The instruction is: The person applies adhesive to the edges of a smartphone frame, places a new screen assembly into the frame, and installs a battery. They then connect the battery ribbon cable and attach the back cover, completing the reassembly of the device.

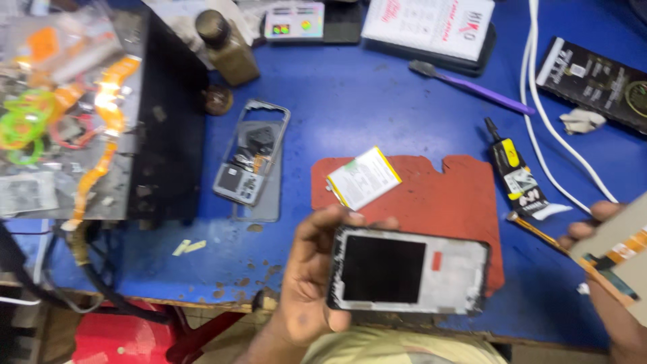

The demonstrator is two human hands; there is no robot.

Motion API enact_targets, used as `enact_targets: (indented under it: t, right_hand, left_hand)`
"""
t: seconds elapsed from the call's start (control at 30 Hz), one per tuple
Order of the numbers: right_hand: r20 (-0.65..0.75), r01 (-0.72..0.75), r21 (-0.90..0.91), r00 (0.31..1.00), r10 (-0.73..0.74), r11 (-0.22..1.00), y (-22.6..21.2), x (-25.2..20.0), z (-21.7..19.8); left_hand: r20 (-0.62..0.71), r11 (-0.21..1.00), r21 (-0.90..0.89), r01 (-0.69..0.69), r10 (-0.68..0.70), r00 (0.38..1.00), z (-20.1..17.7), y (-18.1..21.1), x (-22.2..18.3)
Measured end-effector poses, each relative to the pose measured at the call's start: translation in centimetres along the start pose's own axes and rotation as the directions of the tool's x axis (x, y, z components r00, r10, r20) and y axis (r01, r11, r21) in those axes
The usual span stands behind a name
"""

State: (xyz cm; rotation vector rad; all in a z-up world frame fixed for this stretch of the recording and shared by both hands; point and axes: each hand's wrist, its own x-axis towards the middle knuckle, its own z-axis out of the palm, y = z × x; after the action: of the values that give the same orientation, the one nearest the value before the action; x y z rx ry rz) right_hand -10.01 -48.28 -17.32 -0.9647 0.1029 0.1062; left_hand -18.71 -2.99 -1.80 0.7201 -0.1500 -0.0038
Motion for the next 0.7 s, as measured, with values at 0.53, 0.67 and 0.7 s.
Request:
enact_targets:
  t: [0.53, 0.67, 0.7]
  right_hand:
    - [0.144, 0.112, -0.397, 0.988, -0.059, 0.911, 3.3, 6.5, -13.5]
    - [0.276, -0.006, 0.029, 0.961, -0.003, 1.000, 4.4, 8.4, -13.4]
    - [0.196, 0.086, -0.160, 0.979, -0.054, 0.983, 4.2, 7.3, -13.2]
  left_hand:
    - [0.065, 0.996, -0.093, -0.015, 0.022, 0.998, 2.2, -0.5, -0.7]
    - [0.043, 0.997, -0.072, -0.037, 0.041, 0.998, 1.6, 0.1, -0.2]
    - [0.031, 0.997, -0.066, -0.033, 0.035, 0.999, 1.7, 0.2, -0.4]
